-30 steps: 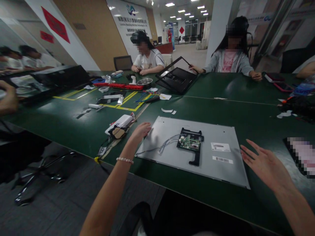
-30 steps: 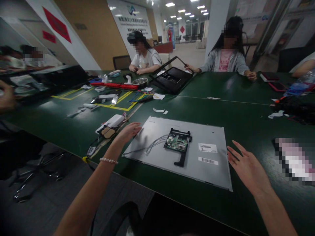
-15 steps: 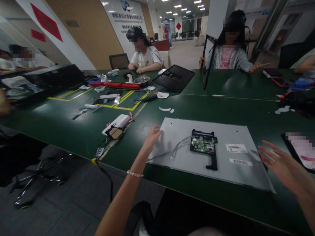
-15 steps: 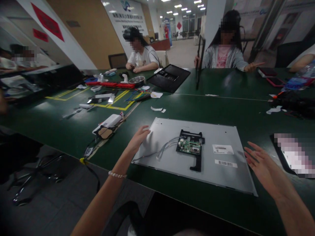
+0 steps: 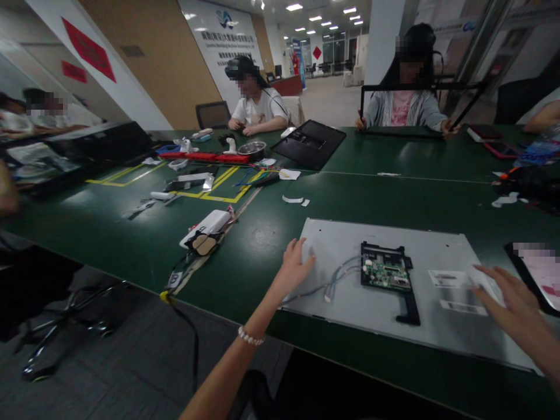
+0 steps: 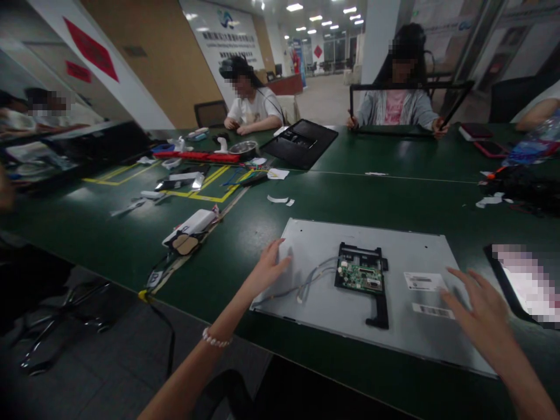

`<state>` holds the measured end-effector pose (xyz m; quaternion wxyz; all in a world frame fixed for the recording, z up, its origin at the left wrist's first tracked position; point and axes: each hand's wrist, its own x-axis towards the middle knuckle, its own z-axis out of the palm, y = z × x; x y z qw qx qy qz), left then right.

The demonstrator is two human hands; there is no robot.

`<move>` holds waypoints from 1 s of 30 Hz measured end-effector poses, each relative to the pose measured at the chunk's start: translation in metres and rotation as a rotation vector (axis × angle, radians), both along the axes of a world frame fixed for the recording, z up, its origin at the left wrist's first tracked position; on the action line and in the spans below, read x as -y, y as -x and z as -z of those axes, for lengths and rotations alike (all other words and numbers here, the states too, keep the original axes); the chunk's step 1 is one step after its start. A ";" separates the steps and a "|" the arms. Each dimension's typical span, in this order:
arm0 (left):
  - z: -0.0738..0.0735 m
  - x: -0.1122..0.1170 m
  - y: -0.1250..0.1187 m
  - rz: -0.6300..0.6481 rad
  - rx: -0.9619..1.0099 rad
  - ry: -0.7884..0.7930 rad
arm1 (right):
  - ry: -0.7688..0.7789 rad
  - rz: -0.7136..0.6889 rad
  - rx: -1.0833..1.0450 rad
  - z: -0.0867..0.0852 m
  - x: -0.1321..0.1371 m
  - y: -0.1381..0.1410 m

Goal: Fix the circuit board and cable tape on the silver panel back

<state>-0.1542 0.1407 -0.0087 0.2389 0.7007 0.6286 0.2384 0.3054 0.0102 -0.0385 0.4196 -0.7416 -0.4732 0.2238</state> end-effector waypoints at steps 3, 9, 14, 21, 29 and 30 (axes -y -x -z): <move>-0.006 -0.026 -0.007 0.032 -0.125 -0.156 | -0.037 -0.177 0.261 -0.001 -0.009 0.020; -0.021 -0.138 -0.022 0.151 -0.392 -0.245 | -0.092 -0.406 0.508 0.016 -0.039 0.043; -0.018 -0.195 -0.017 0.159 -0.492 -0.175 | -0.083 -0.403 0.594 0.027 -0.040 0.051; -0.015 -0.210 -0.016 0.146 -0.575 -0.137 | -0.059 -0.393 0.605 0.024 -0.039 0.053; -0.016 -0.207 -0.023 0.124 -0.658 -0.136 | -0.059 -0.379 0.513 0.022 -0.039 0.054; -0.016 -0.208 -0.024 0.121 -0.666 -0.139 | -0.058 -0.378 0.509 0.021 -0.039 0.054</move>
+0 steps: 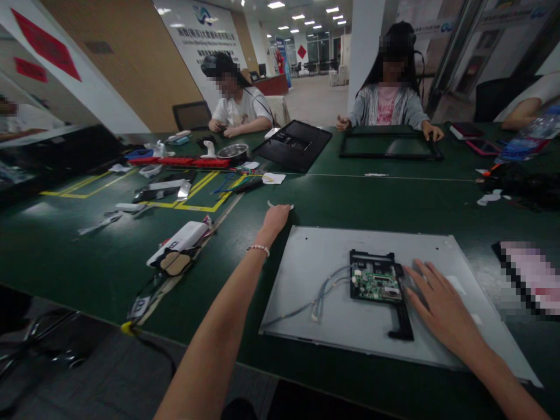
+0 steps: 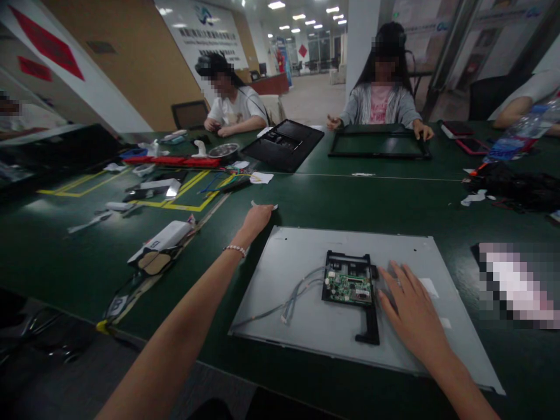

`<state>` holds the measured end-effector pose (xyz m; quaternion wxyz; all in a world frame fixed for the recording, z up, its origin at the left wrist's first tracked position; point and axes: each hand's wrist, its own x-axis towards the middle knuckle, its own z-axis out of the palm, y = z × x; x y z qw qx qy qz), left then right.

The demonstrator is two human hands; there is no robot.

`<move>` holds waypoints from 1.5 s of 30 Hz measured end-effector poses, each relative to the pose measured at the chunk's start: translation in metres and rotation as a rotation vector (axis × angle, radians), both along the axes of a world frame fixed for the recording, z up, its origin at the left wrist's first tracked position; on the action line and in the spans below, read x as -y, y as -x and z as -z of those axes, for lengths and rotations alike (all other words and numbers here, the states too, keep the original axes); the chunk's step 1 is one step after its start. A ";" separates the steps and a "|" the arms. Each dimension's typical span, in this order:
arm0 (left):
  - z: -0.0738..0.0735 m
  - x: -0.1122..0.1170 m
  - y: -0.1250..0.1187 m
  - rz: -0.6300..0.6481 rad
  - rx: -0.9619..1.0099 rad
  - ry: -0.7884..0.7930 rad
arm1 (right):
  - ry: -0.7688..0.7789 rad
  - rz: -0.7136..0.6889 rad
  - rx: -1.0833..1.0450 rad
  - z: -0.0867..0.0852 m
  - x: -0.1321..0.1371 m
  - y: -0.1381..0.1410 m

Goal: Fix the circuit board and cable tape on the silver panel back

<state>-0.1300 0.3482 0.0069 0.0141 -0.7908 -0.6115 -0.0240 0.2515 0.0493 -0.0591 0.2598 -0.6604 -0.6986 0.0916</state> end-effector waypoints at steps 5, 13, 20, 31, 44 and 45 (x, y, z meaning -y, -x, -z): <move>-0.001 0.002 -0.004 0.003 -0.037 -0.027 | 0.008 0.001 0.011 -0.002 -0.001 0.000; -0.002 0.001 -0.012 -0.028 -0.064 -0.055 | 0.001 -0.003 0.065 -0.001 0.000 -0.002; -0.007 0.000 -0.020 -0.080 -0.058 -0.085 | -0.004 0.000 0.152 -0.004 -0.001 -0.001; -0.010 0.091 -0.038 0.304 0.107 -0.165 | -0.036 -0.021 0.304 -0.001 0.000 -0.002; 0.006 0.120 -0.010 0.500 0.384 0.076 | -0.024 -0.016 0.293 -0.002 0.001 -0.003; 0.003 0.124 -0.010 0.510 0.408 0.072 | -0.022 -0.016 0.282 -0.002 0.002 -0.002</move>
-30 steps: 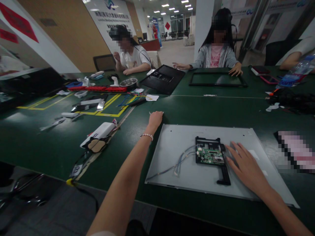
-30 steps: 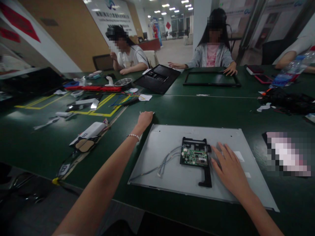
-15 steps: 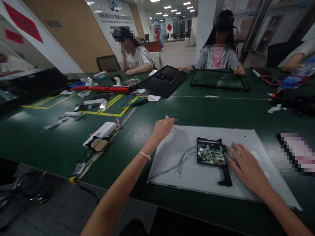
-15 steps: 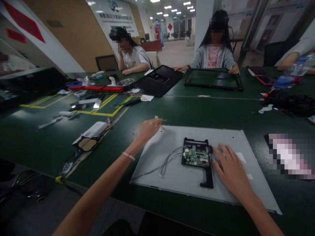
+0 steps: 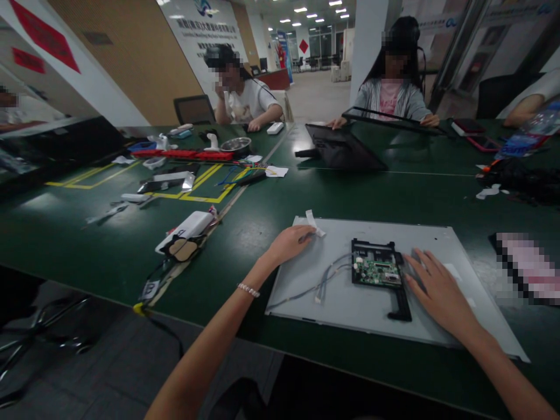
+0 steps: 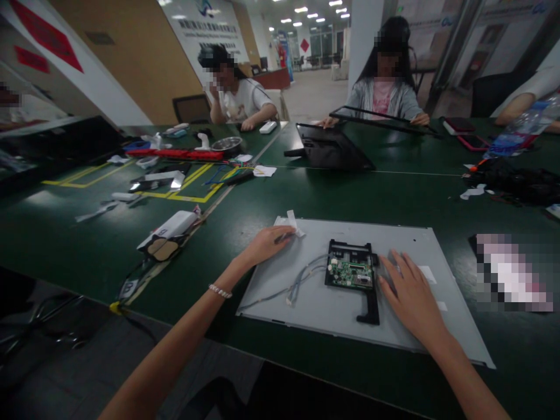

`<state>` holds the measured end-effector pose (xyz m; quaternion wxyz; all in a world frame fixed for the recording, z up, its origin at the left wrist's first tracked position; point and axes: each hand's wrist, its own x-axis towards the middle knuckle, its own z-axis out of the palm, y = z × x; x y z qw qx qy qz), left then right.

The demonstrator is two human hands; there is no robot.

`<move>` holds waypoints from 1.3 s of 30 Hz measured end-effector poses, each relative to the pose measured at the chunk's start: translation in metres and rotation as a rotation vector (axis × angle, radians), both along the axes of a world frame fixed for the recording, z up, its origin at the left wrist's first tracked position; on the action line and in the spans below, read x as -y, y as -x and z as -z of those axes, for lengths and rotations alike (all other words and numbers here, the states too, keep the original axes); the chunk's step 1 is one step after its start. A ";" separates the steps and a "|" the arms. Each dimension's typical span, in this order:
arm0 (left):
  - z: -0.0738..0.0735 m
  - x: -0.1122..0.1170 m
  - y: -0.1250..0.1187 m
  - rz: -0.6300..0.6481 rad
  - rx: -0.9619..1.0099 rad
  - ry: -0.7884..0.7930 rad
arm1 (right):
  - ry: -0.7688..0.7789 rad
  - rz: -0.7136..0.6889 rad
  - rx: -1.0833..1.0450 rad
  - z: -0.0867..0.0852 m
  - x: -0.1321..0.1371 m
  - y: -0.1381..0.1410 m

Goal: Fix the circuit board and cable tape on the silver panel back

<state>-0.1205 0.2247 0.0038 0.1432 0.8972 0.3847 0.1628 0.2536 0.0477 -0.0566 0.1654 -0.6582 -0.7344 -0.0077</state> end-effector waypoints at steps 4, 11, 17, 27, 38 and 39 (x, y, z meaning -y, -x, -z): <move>-0.010 0.021 0.002 -0.103 0.101 -0.018 | -0.006 -0.007 -0.121 -0.003 0.001 -0.005; -0.008 0.059 0.017 -0.408 0.293 0.176 | -0.041 0.218 -0.227 0.002 0.020 -0.055; -0.005 0.074 0.017 -0.492 0.530 0.423 | 0.024 0.376 -0.292 -0.004 0.041 -0.064; 0.004 0.078 0.003 -0.535 0.387 0.290 | -0.024 0.366 -0.313 -0.001 0.044 -0.066; 0.026 0.084 -0.009 -0.465 0.154 0.085 | -0.066 -0.031 -0.148 -0.050 -0.020 -0.040; 0.026 0.085 -0.011 -0.467 0.133 0.063 | -0.059 -0.125 -0.137 -0.058 -0.032 -0.025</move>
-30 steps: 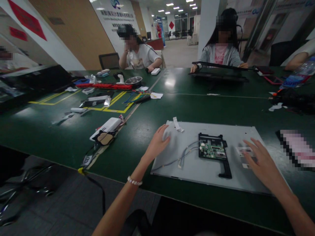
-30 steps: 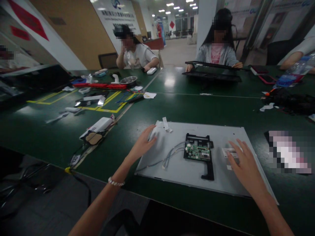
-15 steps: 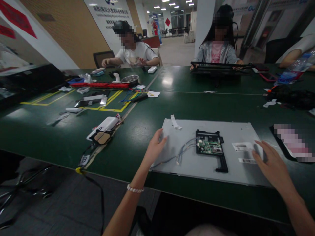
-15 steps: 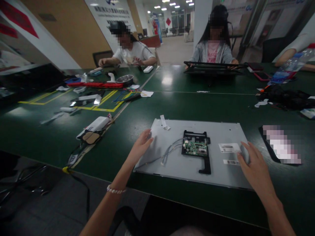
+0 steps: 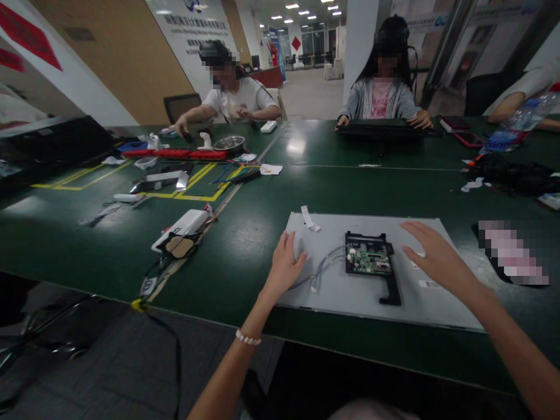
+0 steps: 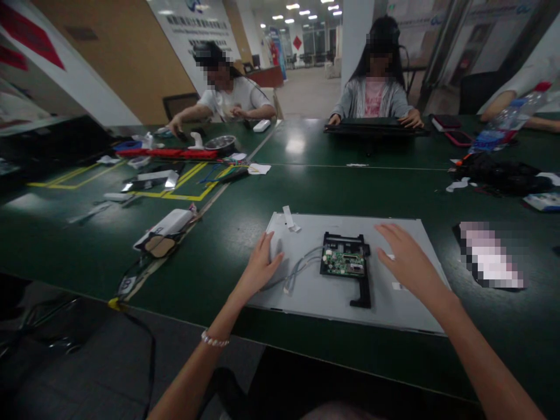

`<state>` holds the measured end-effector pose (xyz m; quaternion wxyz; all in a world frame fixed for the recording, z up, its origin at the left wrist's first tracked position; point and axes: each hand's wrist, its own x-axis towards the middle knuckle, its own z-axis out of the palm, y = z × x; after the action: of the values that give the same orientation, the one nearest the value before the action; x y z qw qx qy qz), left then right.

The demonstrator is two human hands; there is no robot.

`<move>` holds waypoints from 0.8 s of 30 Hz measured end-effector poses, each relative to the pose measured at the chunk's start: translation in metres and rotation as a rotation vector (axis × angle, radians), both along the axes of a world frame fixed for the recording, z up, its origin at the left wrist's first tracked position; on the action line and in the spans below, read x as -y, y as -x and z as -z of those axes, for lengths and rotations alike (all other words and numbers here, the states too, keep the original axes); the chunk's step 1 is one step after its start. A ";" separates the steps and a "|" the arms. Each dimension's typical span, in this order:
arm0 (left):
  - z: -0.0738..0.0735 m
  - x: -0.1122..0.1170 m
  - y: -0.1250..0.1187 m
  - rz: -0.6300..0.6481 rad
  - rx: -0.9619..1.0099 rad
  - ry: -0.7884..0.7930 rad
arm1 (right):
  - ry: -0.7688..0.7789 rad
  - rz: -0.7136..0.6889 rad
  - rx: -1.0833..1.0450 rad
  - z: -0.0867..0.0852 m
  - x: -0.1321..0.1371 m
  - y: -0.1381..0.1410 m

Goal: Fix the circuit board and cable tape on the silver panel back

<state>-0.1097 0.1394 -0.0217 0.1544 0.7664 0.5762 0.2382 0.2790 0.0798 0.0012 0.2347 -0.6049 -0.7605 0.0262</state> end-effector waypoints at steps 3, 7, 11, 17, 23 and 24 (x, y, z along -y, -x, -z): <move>-0.003 0.005 -0.006 -0.012 -0.060 -0.046 | 0.019 -0.256 0.025 -0.016 -0.036 0.047; -0.006 0.009 -0.008 -0.027 -0.092 -0.073 | 0.031 -0.430 0.032 -0.023 -0.079 0.101; -0.005 0.011 -0.007 -0.015 -0.096 -0.093 | 0.036 -0.526 0.071 -0.028 -0.106 0.140; -0.005 0.011 -0.007 -0.020 -0.111 -0.103 | 0.043 -0.573 0.148 -0.039 -0.118 0.169; -0.006 0.012 -0.007 -0.031 -0.111 -0.093 | 0.032 -0.581 0.207 -0.037 -0.118 0.177; -0.006 0.012 -0.007 -0.033 -0.115 -0.095 | 0.029 -0.580 0.216 -0.035 -0.118 0.176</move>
<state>-0.1026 0.1276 -0.0162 0.0805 0.7757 0.5846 0.2236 0.1025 0.1980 0.0362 0.1267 -0.3650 -0.9215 0.0387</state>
